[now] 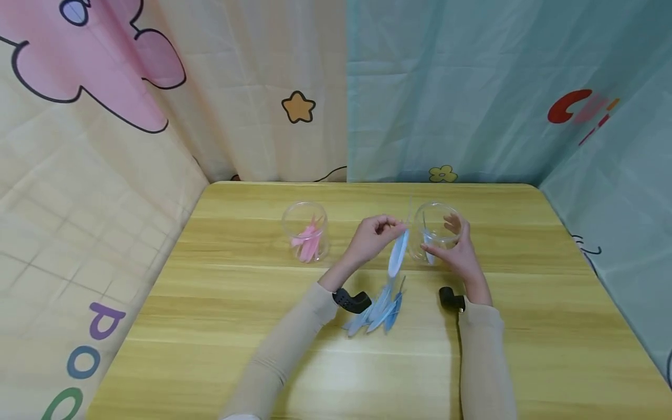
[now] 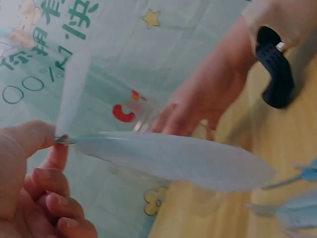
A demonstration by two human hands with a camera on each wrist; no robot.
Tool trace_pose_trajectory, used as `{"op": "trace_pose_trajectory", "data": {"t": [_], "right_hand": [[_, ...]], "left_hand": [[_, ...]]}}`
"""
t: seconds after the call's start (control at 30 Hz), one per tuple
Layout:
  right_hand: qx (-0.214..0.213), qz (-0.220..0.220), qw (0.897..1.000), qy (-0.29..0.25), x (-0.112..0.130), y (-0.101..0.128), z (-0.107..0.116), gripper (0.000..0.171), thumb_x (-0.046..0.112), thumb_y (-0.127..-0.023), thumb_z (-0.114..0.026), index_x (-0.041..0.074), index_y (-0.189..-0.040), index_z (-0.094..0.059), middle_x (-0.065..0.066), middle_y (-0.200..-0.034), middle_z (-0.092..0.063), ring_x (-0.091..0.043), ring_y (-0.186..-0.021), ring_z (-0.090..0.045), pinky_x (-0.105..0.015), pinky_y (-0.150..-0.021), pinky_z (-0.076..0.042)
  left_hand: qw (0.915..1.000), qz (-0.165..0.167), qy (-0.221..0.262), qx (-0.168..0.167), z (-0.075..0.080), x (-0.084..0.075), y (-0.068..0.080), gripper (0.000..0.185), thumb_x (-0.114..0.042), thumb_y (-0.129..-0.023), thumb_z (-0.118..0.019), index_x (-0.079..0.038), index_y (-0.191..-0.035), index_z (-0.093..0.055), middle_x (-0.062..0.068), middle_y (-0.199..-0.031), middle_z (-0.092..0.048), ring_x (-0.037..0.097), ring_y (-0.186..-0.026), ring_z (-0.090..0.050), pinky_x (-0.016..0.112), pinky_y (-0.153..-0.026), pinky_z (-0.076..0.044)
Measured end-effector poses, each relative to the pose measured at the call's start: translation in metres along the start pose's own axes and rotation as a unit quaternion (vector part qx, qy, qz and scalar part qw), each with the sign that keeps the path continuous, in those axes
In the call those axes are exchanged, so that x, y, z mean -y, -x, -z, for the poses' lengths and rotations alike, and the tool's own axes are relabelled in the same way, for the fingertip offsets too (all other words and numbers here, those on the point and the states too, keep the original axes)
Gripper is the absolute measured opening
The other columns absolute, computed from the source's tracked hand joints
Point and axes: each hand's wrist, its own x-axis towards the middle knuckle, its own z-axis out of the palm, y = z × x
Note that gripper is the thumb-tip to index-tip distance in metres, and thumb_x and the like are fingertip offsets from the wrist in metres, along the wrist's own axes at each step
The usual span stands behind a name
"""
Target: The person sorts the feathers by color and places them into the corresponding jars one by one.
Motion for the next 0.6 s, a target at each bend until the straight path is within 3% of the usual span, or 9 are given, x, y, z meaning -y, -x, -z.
{"op": "trace_pose_trajectory", "data": {"t": [0.1,0.23,0.4,0.6], "right_hand": [[0.002,0.002,1.0,-0.003,0.014,0.006,-0.001,0.095,0.008,-0.077,-0.079,0.002,-0.145,-0.012,-0.024,-0.145,-0.024,-0.043,-0.133,-0.021,-0.065,-0.101,-0.02],[0.004,0.003,1.0,0.0,0.019,0.007,0.0,0.094,0.006,-0.077,-0.078,0.002,-0.145,-0.013,-0.023,-0.145,-0.024,-0.041,-0.134,-0.022,-0.065,-0.101,-0.021],[0.004,-0.001,1.0,-0.002,0.017,0.006,0.001,0.095,0.007,-0.077,-0.079,0.003,-0.145,-0.013,-0.021,-0.146,-0.024,-0.039,-0.134,-0.022,-0.065,-0.101,-0.021],[0.005,-0.005,1.0,-0.006,0.017,0.005,0.0,0.095,0.007,-0.077,-0.079,0.003,-0.145,-0.012,-0.022,-0.146,-0.023,-0.04,-0.134,-0.021,-0.065,-0.101,-0.02]], "left_hand": [[0.9907,0.068,-0.099,0.064,0.006,0.019,0.017,0.021,-0.03,-0.092,-0.064,-0.009,-0.091,-0.069,-0.004,-0.059,-0.045,0.008,-0.053,-0.037,0.022,-0.051,-0.033],[0.9688,0.116,-0.194,0.101,0.008,0.041,0.034,0.019,-0.031,-0.09,-0.065,-0.013,-0.086,-0.071,-0.006,-0.058,-0.05,0.006,-0.051,-0.041,0.021,-0.049,-0.035],[0.9439,0.138,-0.278,0.113,0.009,0.05,0.044,0.019,-0.036,-0.088,-0.066,-0.018,-0.083,-0.07,-0.009,-0.059,-0.055,0.006,-0.052,-0.046,0.023,-0.052,-0.037],[0.9241,0.144,-0.337,0.11,0.008,0.053,0.046,0.021,-0.041,-0.085,-0.068,-0.021,-0.086,-0.067,-0.01,-0.065,-0.057,0.008,-0.057,-0.051,0.026,-0.053,-0.04]]}}
